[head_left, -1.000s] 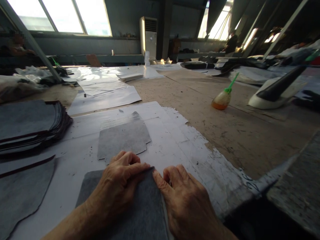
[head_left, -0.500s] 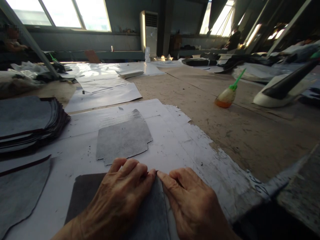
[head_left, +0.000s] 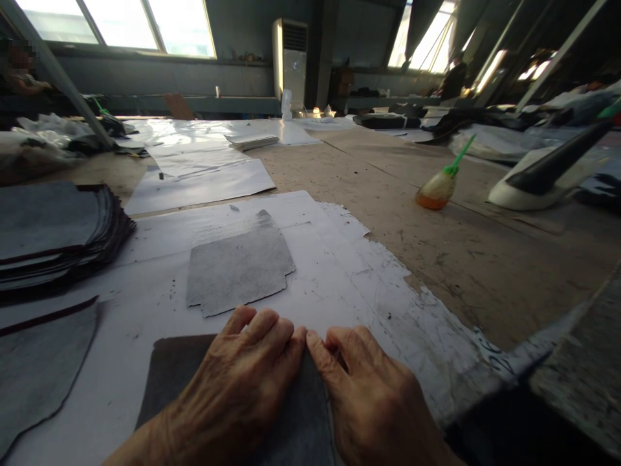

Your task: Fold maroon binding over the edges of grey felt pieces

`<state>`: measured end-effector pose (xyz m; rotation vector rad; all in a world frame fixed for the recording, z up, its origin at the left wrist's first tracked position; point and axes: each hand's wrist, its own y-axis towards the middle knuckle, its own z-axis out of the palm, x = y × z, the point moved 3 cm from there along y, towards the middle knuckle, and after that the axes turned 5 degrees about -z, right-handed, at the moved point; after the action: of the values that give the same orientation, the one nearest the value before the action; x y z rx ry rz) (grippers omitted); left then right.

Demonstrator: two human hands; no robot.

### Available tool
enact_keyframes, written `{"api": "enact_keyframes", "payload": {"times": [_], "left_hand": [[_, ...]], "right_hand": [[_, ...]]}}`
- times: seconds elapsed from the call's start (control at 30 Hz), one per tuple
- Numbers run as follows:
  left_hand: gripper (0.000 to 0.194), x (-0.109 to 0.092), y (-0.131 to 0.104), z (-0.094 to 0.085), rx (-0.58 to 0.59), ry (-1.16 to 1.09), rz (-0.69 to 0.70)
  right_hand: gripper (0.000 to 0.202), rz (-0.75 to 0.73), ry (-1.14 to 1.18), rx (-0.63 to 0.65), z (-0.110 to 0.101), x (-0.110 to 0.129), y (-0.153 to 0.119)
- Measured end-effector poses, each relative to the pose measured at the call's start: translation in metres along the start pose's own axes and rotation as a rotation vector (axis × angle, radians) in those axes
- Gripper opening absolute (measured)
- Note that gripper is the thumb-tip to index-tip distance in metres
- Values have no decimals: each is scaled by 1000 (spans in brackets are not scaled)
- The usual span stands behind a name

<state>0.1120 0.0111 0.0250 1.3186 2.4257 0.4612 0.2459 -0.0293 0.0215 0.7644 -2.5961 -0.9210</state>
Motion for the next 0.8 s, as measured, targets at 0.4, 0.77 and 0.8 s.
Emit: {"api": "enact_keyframes", "payload": {"times": [0.4,0.77,0.8], "left_hand": [[36,37,-22,-19,-36,-81,-27],[26,33,-23,-15,55,-33,3],[26,33,-23,-14,56,-37,3]], "right_hand": [[36,-72,-113,59,1,2,0],[36,-87,137,109,-2,-7,8],[34,-23,208,100,-4,-14,9]]}}
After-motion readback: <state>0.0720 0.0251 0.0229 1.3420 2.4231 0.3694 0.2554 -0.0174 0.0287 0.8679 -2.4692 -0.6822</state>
